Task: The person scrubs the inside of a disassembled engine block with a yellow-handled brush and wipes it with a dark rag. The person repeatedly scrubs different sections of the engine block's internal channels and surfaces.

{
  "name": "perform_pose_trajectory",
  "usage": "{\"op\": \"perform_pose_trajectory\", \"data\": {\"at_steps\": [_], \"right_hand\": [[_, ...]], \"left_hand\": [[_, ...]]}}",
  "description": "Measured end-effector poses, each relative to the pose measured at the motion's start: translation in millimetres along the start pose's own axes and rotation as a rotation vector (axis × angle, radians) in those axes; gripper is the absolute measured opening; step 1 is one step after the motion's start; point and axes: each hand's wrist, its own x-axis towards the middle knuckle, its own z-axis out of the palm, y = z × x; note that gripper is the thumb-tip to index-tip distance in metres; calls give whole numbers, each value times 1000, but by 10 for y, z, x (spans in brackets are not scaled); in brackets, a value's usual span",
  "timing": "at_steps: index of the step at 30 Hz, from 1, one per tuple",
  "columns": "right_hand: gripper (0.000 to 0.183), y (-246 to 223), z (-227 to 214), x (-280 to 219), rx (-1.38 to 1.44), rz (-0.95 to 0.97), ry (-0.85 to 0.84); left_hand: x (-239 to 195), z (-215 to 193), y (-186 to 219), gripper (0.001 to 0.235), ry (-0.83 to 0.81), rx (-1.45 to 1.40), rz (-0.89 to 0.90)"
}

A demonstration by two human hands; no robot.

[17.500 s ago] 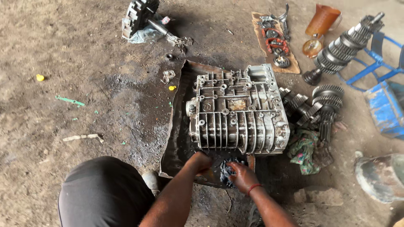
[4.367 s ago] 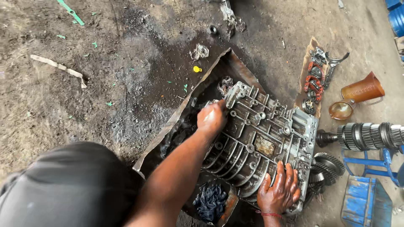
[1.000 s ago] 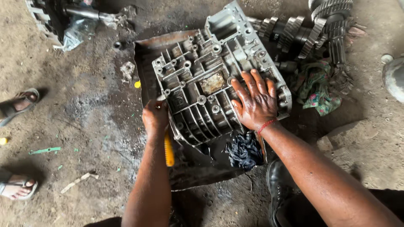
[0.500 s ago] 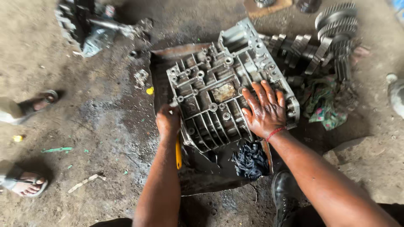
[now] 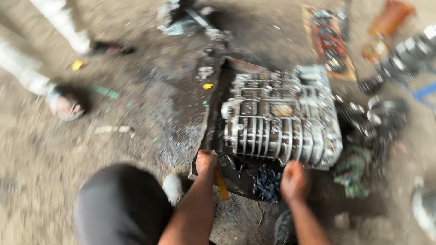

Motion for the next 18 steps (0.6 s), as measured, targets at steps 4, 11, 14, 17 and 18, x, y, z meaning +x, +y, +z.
{"op": "perform_pose_trajectory", "data": {"at_steps": [4,11,14,17,18], "right_hand": [[46,443,364,-425,36,124,-657],[119,727,729,-156,-277,1,-916],[114,627,926,-278,-398,99,-1082],[75,632,1009,-334,-157,124,-1027],[59,629,1005,-342,-31,111,-953]], "left_hand": [[164,97,161,45,-3,-66,-23],[54,419,261,40,27,-219,129],[-72,321,367,39,48,-306,158],[-135,174,577,42,39,-411,128],[-127,151,682,44,29,-449,115]]}}
